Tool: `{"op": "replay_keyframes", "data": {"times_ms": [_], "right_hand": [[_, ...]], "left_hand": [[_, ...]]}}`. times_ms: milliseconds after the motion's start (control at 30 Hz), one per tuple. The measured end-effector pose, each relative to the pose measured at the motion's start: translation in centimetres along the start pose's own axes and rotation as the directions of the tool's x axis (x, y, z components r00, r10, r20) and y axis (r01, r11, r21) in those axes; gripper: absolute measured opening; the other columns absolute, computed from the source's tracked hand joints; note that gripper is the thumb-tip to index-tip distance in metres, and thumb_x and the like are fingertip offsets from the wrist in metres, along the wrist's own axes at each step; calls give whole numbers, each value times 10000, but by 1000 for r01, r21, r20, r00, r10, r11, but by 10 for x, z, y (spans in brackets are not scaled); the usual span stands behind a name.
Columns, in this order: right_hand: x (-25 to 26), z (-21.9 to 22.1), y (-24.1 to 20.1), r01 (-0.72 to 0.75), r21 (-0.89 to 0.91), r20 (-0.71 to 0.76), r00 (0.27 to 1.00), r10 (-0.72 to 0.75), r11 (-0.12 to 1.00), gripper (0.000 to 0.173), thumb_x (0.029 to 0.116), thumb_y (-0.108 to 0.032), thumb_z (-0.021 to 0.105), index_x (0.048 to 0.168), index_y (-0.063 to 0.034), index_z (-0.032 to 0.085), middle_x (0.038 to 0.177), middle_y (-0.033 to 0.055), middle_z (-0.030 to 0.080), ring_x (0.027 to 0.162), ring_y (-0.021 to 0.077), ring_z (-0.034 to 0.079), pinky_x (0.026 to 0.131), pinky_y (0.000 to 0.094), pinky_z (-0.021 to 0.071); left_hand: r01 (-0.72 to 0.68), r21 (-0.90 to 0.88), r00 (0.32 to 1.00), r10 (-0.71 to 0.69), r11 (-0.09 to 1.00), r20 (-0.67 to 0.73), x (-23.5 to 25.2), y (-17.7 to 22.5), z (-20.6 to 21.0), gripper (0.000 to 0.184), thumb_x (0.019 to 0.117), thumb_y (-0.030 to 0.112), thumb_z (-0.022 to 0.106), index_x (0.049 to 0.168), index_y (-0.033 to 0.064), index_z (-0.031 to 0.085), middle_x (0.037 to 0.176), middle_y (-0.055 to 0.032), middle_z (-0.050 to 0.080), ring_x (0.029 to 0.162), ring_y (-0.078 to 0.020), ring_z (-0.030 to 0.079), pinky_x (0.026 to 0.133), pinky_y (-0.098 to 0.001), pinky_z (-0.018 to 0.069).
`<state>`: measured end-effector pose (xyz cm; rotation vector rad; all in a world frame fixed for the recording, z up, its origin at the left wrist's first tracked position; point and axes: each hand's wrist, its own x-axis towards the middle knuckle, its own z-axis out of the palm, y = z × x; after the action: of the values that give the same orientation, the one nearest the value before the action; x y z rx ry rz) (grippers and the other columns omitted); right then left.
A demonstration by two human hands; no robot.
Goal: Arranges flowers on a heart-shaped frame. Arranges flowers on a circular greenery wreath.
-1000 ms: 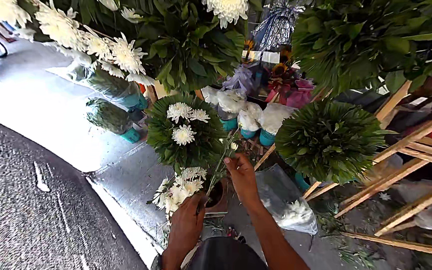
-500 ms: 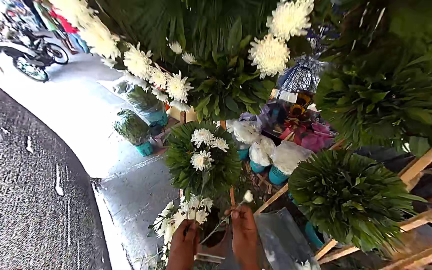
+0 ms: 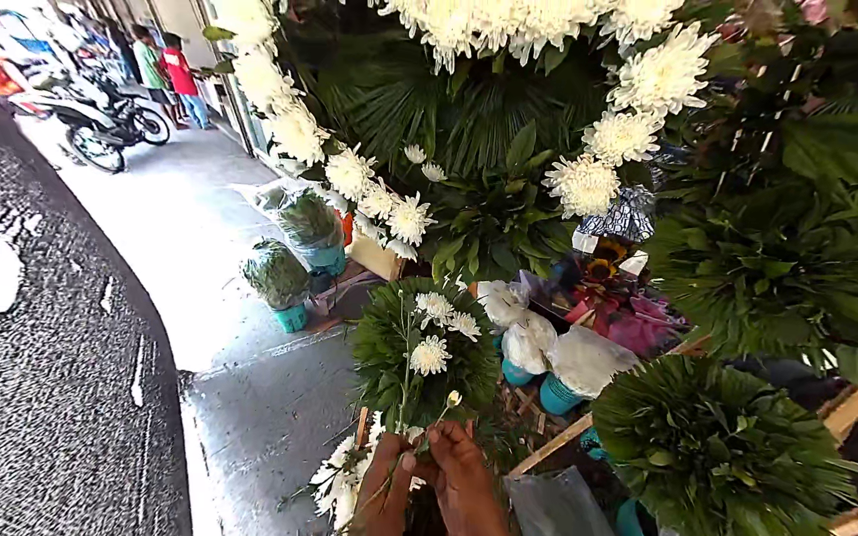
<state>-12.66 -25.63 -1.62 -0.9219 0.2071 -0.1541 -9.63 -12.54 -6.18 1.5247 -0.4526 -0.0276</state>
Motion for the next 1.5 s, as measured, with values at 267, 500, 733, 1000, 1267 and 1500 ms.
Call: {"op": "replay_keyframes", "data": {"times_ms": [267,500,733,1000,1267,1500], "right_hand": [[45,42,11,42,-58,-41,998,-45,997,162,1073,-106,468,1077,-1,591,974,111,692,810,201,702,764,384,620],[69,85,44,92,-424,243,970,16,901,163,1034,-160,579,1054,-9,636,972,51,667,891,131,648,850,344,567],[185,90,-3,628,-292,-161,711,-684,721,174,1045,-52,520,1187,47,499,1007,129,687,874,226,733,831,414,642],[318,90,-25,579,-815,220,291,-931,-12,161,964,-84,689,1090,10,724,1159,160,711,1066,229,705,927,380,595],[366,108,-34,415,-906,174,192,-966,-81,242,869,-73,768,1066,58,716,1043,218,731,970,324,729,863,463,593],[379,118,-45,397,-913,175,172,-969,-95,159,865,-66,729,984,36,747,1038,207,739,1049,362,698,939,484,552]], "left_hand": [[62,-33,998,-61,997,32,14,-5,-60,486,1089,471,376,1017,64,632,797,25,603,576,-33,495,528,-230,470],[9,-28,993,-12,1000,-114,40,11,-109,229,999,191,575,1072,-11,653,940,-48,659,662,-60,585,591,-246,537],[27,15,977,-24,1000,-210,33,-5,-178,192,1014,120,490,1098,-15,598,832,16,657,580,-37,578,513,-227,529],[178,94,965,-155,980,-214,22,-27,-208,154,1021,101,494,1091,2,589,852,20,670,563,-31,563,510,-223,516],[259,111,947,-229,960,-226,22,-38,-230,134,1012,91,504,1062,3,592,805,29,639,538,-31,542,497,-227,509],[316,141,931,-277,938,-238,32,-36,-232,135,1005,88,517,1057,-7,598,781,0,624,523,-65,541,485,-250,505]]}}
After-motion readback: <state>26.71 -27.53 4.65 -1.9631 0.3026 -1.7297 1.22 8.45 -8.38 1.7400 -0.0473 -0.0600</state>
